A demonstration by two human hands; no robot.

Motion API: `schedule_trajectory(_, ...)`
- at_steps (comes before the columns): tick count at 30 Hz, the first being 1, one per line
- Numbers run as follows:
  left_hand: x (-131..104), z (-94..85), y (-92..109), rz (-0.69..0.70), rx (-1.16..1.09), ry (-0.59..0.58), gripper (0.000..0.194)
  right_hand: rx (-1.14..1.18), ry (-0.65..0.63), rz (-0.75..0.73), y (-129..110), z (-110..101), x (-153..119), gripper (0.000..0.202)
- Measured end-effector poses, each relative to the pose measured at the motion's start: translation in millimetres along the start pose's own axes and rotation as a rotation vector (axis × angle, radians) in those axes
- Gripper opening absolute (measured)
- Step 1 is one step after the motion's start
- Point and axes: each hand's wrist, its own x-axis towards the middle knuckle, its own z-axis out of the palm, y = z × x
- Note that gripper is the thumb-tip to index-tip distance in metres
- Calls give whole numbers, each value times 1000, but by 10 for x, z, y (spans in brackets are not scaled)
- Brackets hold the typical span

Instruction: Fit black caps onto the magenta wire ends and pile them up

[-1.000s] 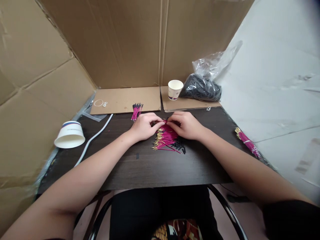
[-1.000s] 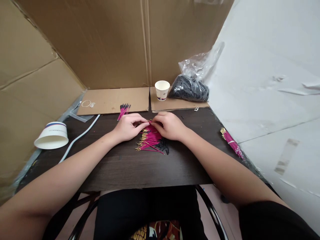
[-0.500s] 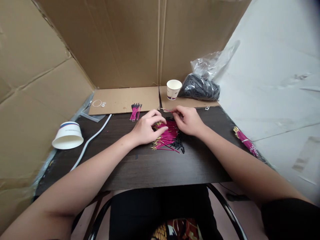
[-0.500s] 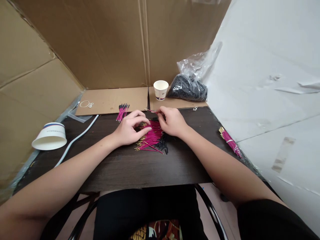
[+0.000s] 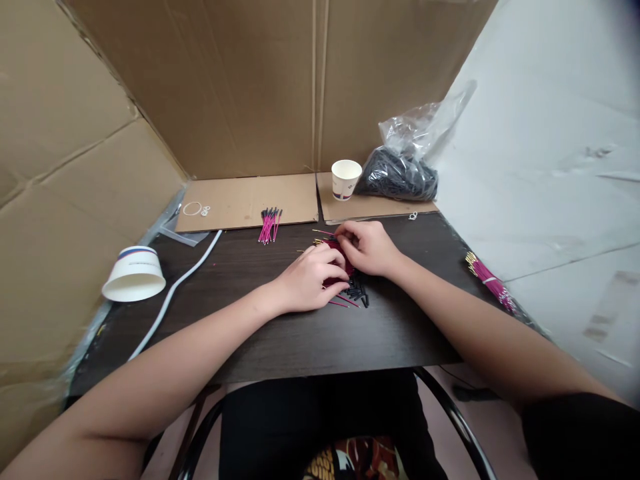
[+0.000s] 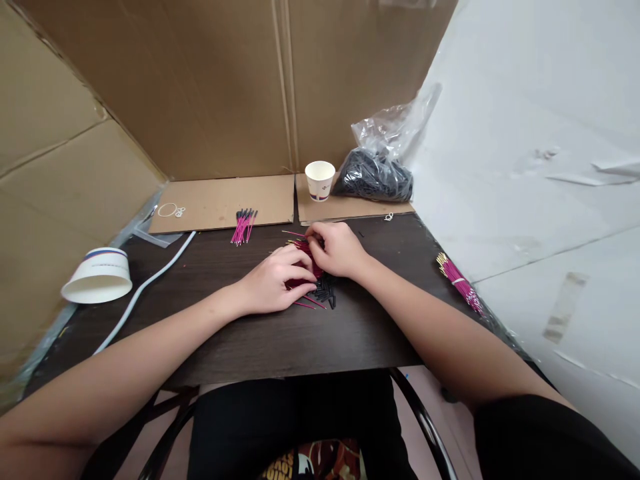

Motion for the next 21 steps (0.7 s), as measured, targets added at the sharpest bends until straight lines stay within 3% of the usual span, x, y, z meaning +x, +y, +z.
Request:
schedule_trajectory(6, 16, 3, 20, -53, -149, 88, 7, 18, 9, 6, -4, 9, 1, 14)
schedule_trajectory(10, 36, -60, 6, -105, -229, 213, 3, 34, 41, -2, -19, -6, 3, 12)
schedule_trajectory(14, 32, -147, -169, -257, -190, 352, 7, 43, 111, 31, -34, -15, 12, 11)
schedule_trajectory(21, -1, -146, -549, -466, -262, 471, 15, 31, 203, 52, -60, -22, 23, 13)
